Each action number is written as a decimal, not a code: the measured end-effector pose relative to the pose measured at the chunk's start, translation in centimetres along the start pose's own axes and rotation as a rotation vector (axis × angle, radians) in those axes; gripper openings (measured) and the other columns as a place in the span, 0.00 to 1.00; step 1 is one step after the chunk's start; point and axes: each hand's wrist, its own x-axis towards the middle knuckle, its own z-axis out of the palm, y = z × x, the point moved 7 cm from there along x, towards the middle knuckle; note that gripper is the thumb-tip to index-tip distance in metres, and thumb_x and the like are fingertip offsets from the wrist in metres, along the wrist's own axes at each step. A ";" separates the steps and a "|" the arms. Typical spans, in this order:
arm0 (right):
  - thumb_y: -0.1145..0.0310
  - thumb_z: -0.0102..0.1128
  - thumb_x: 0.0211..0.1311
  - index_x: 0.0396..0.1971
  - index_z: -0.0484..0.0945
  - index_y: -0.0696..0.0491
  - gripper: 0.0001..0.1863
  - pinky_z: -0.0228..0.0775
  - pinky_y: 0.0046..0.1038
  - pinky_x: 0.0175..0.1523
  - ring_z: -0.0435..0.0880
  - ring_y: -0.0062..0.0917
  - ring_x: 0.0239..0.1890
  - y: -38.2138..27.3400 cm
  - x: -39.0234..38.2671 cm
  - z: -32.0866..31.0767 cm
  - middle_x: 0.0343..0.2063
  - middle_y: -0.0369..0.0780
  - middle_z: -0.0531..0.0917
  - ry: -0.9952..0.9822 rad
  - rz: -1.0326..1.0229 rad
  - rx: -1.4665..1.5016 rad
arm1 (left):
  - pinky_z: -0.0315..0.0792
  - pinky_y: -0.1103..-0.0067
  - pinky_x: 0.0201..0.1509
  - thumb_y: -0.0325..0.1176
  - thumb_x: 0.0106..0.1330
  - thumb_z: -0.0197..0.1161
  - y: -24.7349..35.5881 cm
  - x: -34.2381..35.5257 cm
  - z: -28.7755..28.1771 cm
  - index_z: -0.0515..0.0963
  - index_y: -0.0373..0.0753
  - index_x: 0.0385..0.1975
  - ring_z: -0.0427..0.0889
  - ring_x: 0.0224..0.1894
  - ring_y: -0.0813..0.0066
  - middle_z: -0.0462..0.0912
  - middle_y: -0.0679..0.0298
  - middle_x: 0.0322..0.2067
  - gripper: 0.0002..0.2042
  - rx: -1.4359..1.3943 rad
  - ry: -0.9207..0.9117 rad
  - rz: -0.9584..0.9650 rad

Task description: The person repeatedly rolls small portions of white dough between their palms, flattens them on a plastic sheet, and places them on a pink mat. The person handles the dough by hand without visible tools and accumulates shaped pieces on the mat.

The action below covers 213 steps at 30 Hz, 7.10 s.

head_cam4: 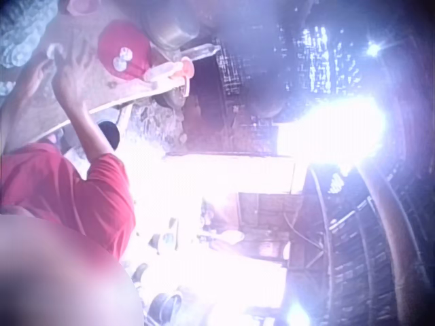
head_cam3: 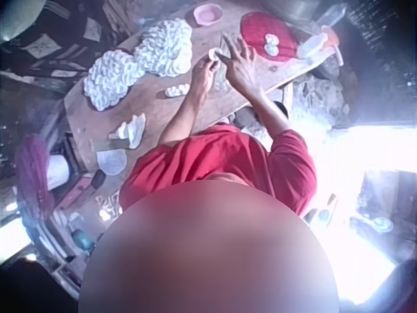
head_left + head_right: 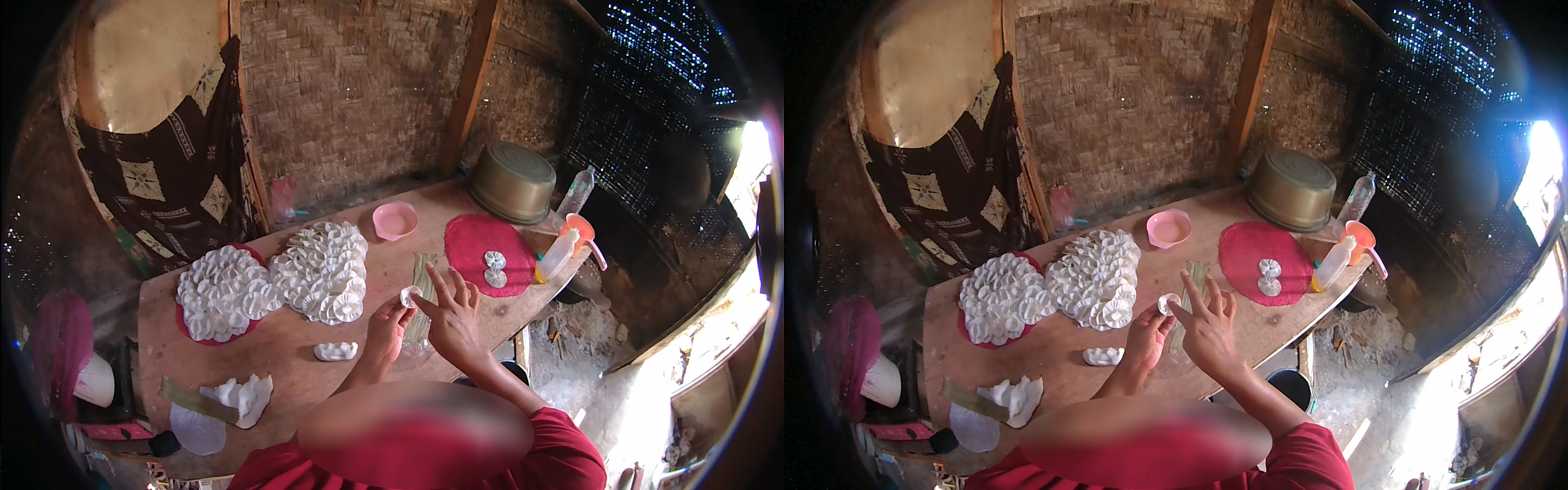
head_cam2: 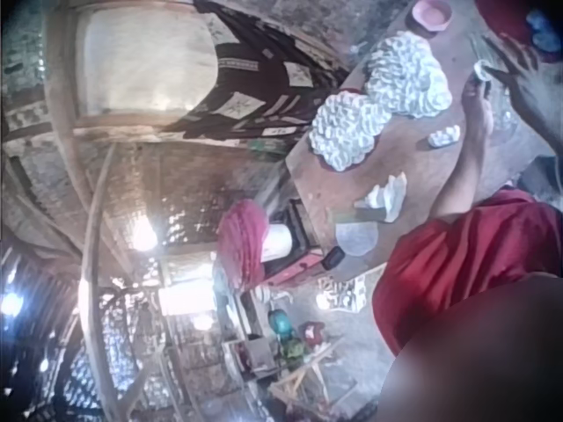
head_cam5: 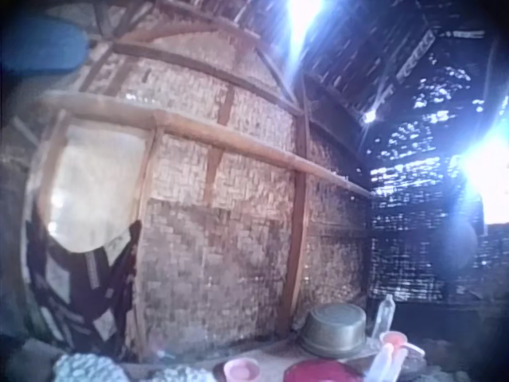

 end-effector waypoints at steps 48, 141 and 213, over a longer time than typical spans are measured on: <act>0.70 0.51 0.55 0.55 0.74 0.25 0.28 0.37 0.60 0.69 0.40 0.46 0.73 36.6 0.7 18.3 0.73 0.36 0.44 -0.337 0.641 -0.145 | 0.60 0.68 0.67 0.46 0.71 0.52 -2.4 3.2 -4.2 0.56 0.48 0.67 0.68 0.63 0.59 0.67 0.52 0.62 0.27 -0.014 0.042 -0.347; 0.29 0.51 0.50 0.57 0.74 0.42 0.40 0.28 0.67 0.66 0.40 0.56 0.71 17.3 19.9 32.7 0.71 0.47 0.48 -0.263 0.172 -0.011 | 0.71 0.80 0.53 0.25 0.67 0.58 8.6 -3.8 -11.6 0.65 0.33 0.59 0.78 0.50 0.75 0.78 0.55 0.50 0.21 0.720 0.288 0.234; 0.41 0.27 0.70 0.71 0.47 0.50 0.37 0.33 0.45 0.72 0.45 0.44 0.72 -4.4 -0.5 8.1 0.69 0.48 0.55 0.197 0.123 1.093 | 0.47 0.70 0.73 0.48 0.72 0.46 -1.4 -5.9 0.1 0.44 0.37 0.70 0.52 0.71 0.65 0.49 0.56 0.70 0.34 -0.028 -0.168 0.067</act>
